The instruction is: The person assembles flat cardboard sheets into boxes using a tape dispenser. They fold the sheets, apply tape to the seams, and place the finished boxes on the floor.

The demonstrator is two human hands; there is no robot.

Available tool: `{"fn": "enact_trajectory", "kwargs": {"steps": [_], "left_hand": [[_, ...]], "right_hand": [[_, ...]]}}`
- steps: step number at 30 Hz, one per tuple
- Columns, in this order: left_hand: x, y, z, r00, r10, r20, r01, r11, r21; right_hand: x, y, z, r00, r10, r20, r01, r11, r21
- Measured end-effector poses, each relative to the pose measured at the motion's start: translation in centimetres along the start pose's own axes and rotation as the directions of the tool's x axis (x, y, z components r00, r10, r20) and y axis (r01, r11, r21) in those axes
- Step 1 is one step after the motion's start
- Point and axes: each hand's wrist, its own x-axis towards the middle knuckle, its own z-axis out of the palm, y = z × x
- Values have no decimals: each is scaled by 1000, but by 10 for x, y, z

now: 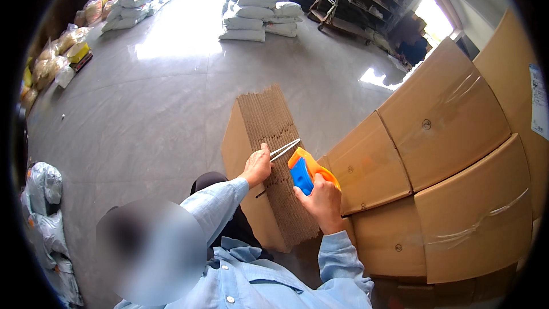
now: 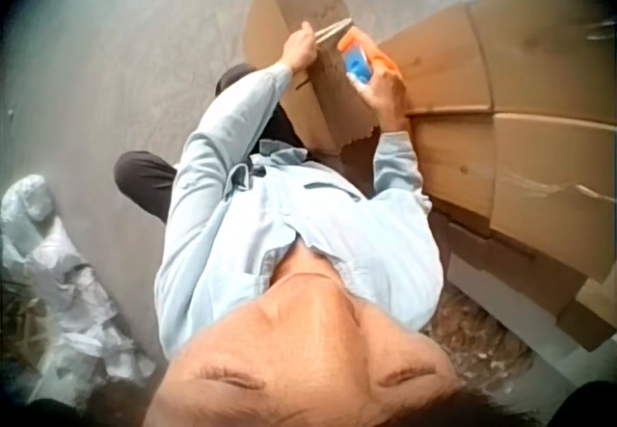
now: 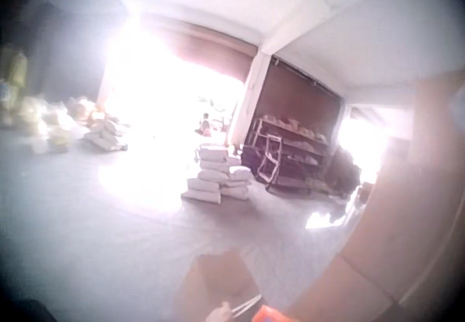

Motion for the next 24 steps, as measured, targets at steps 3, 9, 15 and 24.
{"fn": "enact_trajectory", "kwargs": {"steps": [3, 9, 15, 24], "left_hand": [[5, -4, 0, 999, 3, 38, -6, 997, 82], [6, -40, -16, 984, 38, 174, -48, 997, 53], [-27, -60, -39, 972, 229, -43, -219, 962, 163], [-27, -60, -68, 977, -79, 196, 99, 991, -96]], "right_hand": [[12, -6, -1, 1000, -16, -24, 17, 999, 42], [22, -13, -8, 986, -166, 2, 166, 986, 32], [36, -28, -4, 967, -198, 162, 187, 979, 81], [84, -61, 0, 867, -363, 342, 395, 918, -25]]}}
